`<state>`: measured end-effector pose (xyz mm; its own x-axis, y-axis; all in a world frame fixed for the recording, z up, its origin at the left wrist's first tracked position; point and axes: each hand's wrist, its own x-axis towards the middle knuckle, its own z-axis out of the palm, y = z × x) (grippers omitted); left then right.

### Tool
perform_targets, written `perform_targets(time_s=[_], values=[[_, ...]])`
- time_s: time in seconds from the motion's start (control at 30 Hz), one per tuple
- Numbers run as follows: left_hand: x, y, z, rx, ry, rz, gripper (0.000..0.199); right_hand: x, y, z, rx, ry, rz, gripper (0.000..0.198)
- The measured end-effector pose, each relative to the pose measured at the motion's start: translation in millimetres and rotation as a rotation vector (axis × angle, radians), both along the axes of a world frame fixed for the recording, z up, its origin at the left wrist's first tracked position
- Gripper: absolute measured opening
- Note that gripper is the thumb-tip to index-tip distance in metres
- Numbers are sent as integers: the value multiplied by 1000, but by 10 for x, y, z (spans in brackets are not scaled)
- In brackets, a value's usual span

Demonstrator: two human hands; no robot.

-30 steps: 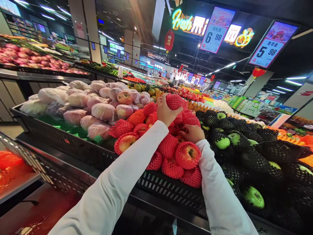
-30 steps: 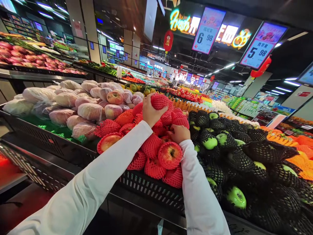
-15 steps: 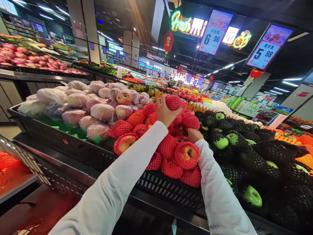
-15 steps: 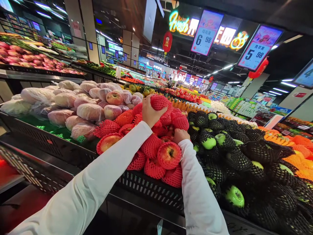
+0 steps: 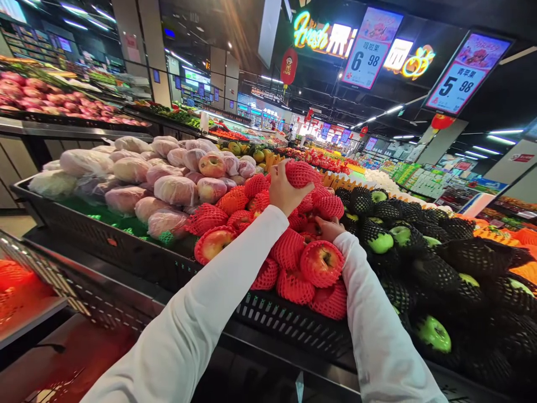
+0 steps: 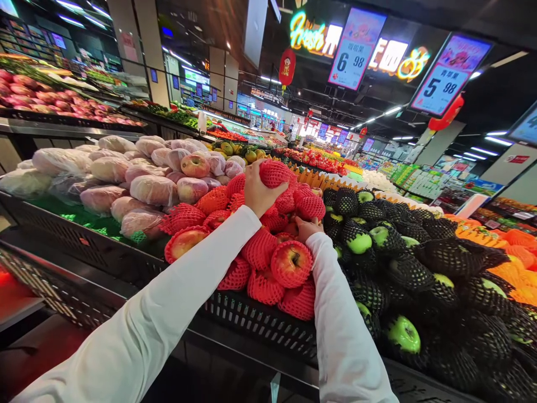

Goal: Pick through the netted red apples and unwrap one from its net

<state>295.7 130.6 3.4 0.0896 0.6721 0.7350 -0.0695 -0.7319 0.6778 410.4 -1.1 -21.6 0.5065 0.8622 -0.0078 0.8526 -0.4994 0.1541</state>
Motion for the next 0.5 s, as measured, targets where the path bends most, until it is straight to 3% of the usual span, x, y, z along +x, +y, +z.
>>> perform_targets(time_s=[0.2,0.5], values=[[37,22,-32,20,-38,1,72,-48,-35,31,-16,1,20,58],[43,37,-30,21,-56,2,72,-137,-48,46,-1,-3,-22,57]])
